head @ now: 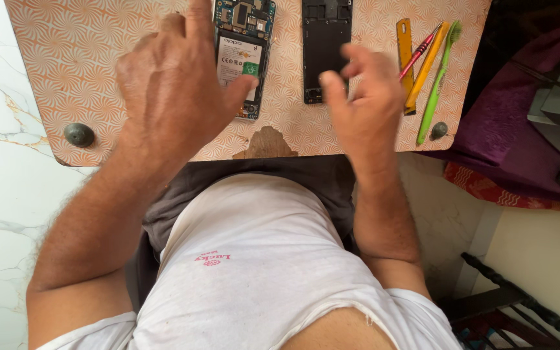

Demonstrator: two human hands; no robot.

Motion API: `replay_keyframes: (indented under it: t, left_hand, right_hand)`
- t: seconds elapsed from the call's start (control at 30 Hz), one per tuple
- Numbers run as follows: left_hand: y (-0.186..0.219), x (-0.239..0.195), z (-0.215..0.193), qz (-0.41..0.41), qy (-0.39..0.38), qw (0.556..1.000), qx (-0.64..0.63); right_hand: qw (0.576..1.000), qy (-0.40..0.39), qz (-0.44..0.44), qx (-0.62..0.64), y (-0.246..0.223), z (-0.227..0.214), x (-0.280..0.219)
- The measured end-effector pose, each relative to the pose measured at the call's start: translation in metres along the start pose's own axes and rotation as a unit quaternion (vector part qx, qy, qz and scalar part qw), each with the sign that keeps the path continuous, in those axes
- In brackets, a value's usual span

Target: The person disassembles a smartphone by hand, prying the back cover off and separating the internal components from the chassis. The person then holds the separated parts, including the battery and motherboard, to show the internal layout.

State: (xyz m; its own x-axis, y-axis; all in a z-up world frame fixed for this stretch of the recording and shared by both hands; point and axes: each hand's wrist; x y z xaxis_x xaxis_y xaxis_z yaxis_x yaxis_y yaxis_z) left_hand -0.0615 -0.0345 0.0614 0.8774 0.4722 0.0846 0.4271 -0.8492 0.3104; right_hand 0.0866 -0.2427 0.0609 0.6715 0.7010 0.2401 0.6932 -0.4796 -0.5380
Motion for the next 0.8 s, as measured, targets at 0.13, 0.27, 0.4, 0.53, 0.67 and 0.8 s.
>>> replay_keyframes:
  t: [0.13, 0.27, 0.4, 0.53, 0.67, 0.8]
  left_hand:
    - [0.001, -0.01, -0.005, 0.014, 0.052, 0.998, -0.023]
    - [0.007, -0.015, -0.01, -0.039, -0.004, 0.992, -0.118]
    - [0.019, -0.024, -0.013, -0.056, -0.029, 0.984, -0.166]
    - [0.022, -0.029, -0.01, -0.046, 0.01, 0.982, -0.185]
    - [0.018, -0.033, -0.006, -0.077, -0.013, 0.966, -0.248]
    - [0.019, -0.039, -0.001, -0.047, 0.026, 0.961, -0.27]
  right_hand:
    - [0.978, -0.129, 0.085, 0.142, -0.032, 0.017, -0.003]
    - [0.984, -0.087, -0.064, 0.141, -0.056, 0.027, -0.01]
    - [0.944, -0.181, 0.144, 0.234, -0.062, 0.028, -0.021]
    - [0.833, -0.14, 0.187, 0.502, -0.057, 0.039, -0.027]
    - [0.805, -0.09, 0.219, 0.544, -0.039, 0.051, -0.016]
    - [0.746, -0.107, 0.244, 0.61, -0.024, 0.055, -0.004]
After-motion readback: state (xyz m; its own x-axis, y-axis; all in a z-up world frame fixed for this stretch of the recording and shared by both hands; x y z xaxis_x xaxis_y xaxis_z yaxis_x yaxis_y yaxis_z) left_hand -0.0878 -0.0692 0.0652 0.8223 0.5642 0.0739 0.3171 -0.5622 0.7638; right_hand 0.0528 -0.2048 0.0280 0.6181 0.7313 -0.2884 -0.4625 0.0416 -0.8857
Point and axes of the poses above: each hand's wrist, its own x-axis towards the middle knuckle, its own z-axis out of the palm, y = z × x, and after that the axes turned 4 degrees about x, right-handed
